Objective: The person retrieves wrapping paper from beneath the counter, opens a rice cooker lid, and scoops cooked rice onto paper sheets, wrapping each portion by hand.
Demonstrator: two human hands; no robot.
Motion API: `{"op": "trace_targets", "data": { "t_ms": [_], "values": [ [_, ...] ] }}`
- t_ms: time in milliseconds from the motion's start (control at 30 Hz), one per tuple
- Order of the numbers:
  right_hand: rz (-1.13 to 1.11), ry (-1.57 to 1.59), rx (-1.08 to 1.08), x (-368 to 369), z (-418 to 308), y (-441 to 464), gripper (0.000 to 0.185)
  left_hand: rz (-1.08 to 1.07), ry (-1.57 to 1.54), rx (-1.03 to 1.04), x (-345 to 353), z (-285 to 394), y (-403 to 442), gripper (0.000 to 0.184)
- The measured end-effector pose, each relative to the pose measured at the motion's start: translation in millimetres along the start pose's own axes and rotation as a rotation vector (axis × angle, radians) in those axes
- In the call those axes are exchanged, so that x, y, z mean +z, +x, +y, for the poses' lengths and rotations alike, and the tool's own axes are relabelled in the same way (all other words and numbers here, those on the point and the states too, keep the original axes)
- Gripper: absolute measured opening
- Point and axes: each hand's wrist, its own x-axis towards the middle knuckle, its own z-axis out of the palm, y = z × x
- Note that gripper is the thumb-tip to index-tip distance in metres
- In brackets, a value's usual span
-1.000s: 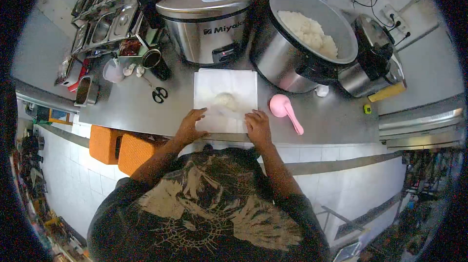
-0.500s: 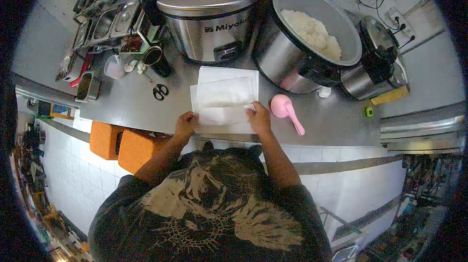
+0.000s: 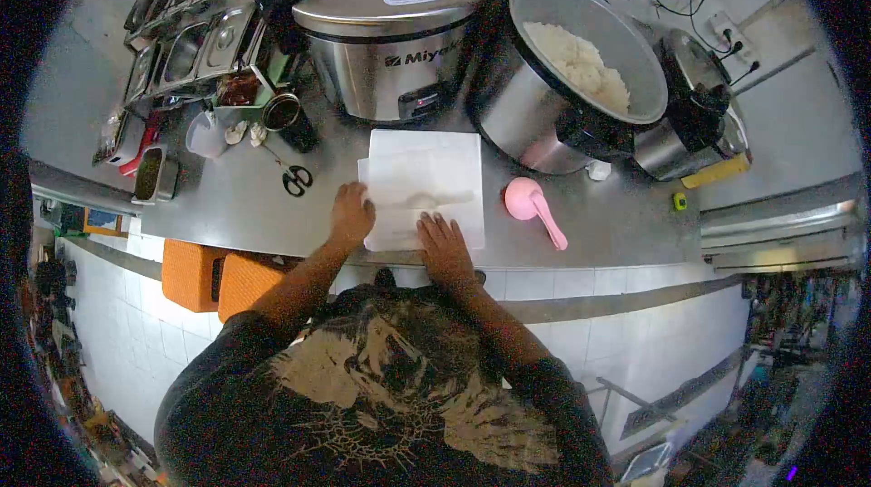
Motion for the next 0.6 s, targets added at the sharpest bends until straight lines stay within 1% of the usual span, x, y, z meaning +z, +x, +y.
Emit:
{"op": "trace_targets", "data": {
  "t_ms": [33,133,167,233,267,333,367,467,533,567,600],
  "values": [
    [-0.032,-0.046,0.035,0.9,-3.0,0.4,0.063,-0.077,0.029,0.014,-1.7,9.1,20.7,0.031],
    [0.034,0.034,0.108,4.1,-6.0,1.0,0.062,-0.317,0.259,0.072,0.7,35.9,75.5,0.039],
    [-0.014,0.001,0.118,3.6,-9.1,3.4,0.063,-0.396,0.36,0.099,3.1,38.5,89.6,0.04],
    [-0.114,-0.068,0.13,-4.0,-13.4,8.1,0.063,-0.535,0.464,0.072,8.7,39.0,113.6,0.04],
    [-0.107,-0.057,0.132,-8.9,-13.5,9.3,0.063,-0.601,0.517,0.056,11.0,39.5,118.5,0.041],
    [-0.09,-0.023,0.129,-13.5,-14.2,10.4,0.064,-0.565,0.494,0.147,4.1,43.7,115.1,0.036],
    [-0.033,-0.016,0.119,-15.5,-11.4,13.7,0.064,-0.543,0.486,0.19,-1.0,44.9,113.5,0.033],
    [0.127,-0.011,0.101,-34.2,4.8,39.1,0.062,-0.486,0.325,0.41,-36.5,65.2,88.7,0.024],
    [0.203,-0.013,0.119,-74.7,-0.3,67.7,0.057,-0.375,0.283,0.59,-56.4,73.7,56.4,0.019],
    [0.093,-0.09,0.02,-81.0,8.2,77.2,0.053,-0.32,0.262,0.674,-61.7,75.6,38.6,0.017],
    [-0.017,-0.168,-0.082,-87.2,18.8,85.4,0.05,-0.352,0.253,0.626,-62.7,76.6,23.2,0.016]
  ]
}}
